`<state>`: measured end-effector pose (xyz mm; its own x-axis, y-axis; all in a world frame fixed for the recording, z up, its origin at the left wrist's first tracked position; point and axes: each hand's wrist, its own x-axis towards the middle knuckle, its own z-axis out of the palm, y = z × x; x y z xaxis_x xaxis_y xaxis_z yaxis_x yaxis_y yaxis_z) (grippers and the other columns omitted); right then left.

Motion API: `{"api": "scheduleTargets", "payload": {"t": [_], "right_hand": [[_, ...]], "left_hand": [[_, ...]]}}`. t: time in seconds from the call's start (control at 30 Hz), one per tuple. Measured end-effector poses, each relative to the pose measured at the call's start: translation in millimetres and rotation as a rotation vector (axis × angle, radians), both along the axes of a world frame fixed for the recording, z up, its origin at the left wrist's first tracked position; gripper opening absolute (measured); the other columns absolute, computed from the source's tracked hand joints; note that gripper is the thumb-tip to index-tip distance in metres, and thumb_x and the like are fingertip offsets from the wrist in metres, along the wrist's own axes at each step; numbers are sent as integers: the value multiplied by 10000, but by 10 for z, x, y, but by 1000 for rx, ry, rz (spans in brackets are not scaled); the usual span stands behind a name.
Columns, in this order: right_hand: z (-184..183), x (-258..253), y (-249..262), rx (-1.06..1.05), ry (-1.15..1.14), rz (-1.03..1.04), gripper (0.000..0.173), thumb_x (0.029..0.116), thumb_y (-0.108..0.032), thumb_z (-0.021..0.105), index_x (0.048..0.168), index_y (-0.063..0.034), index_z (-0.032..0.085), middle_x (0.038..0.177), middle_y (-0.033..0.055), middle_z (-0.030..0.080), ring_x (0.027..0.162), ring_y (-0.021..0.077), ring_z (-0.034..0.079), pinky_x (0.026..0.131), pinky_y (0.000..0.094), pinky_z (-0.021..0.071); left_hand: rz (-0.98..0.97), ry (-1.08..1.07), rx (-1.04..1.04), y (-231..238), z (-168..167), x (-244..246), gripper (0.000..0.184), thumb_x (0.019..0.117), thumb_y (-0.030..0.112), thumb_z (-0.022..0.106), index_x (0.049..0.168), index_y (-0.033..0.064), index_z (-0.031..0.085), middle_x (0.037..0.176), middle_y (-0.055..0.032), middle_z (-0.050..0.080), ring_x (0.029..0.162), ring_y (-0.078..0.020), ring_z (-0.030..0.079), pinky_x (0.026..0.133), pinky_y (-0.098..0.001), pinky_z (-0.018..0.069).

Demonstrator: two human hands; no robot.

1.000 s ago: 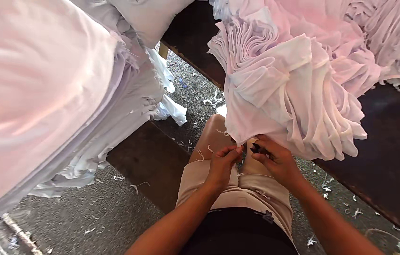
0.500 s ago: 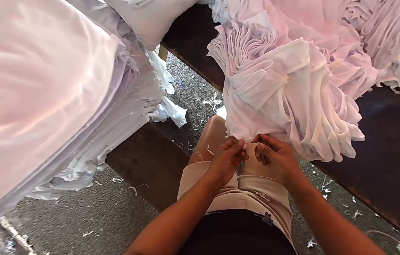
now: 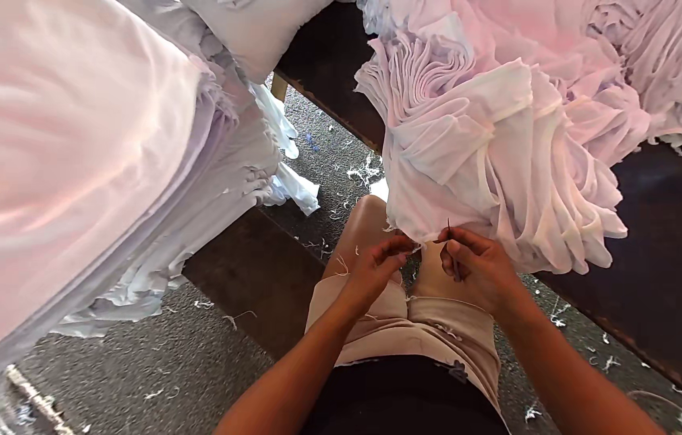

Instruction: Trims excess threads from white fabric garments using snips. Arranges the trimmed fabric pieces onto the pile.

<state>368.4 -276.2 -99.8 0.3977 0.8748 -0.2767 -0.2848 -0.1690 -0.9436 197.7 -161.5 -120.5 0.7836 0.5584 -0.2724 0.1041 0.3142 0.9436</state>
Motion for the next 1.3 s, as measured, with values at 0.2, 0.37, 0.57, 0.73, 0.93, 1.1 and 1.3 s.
{"api": "scheduleTargets", "payload": {"t": [0.2,0.37,0.57,0.73,0.93,1.1,1.3], "right_hand": [[-2,-70,-12,-26,11,14,169,1012,-94,535,1105,-29,660,762,-57,654,607,12,589,574,159,508],[-11,-43,-88,-8,-451,119,274,986,-144,631,1172,53,666,980,-6,705,767,-41,620,708,128,528],[25,42,-47,-161,-352,471,287,1060,-209,518,1179,13,656,883,-69,630,664,-82,502,613,102,427],[62,105,44,-222,-322,574,277,1084,-215,473,1108,-15,663,806,-87,565,622,-70,453,582,113,387],[84,105,204,-236,-322,604,268,1078,-218,499,1009,-41,688,725,-112,547,579,-73,448,542,112,372],[80,101,264,-259,-318,593,259,1073,-208,519,962,-52,693,693,-115,530,564,-71,442,530,112,362],[29,125,224,-256,-249,549,253,1066,-190,522,915,-65,682,652,-126,515,528,-68,426,501,112,348]], "left_hand": [[179,43,-103,-116,98,303,108,1019,64,594,1052,-34,625,866,-16,677,774,-53,661,773,-229,569],[208,75,-40,-177,87,105,176,1034,38,540,922,1,670,717,54,636,639,-9,600,654,-172,529],[253,57,137,-227,21,-42,134,1002,44,584,958,-12,698,744,74,657,671,29,615,673,-150,533],[282,39,170,-240,-8,-52,118,973,26,598,939,-12,703,734,74,660,665,33,618,665,-148,535],[282,35,195,-237,-14,-62,126,965,22,603,920,-16,714,727,74,664,657,42,616,655,-139,533],[278,40,199,-225,-5,-63,140,967,16,598,905,-12,720,716,76,664,647,51,607,647,-128,524],[258,22,218,-209,-42,-91,156,979,29,595,918,-12,732,727,77,673,654,50,607,647,-125,520]]}}
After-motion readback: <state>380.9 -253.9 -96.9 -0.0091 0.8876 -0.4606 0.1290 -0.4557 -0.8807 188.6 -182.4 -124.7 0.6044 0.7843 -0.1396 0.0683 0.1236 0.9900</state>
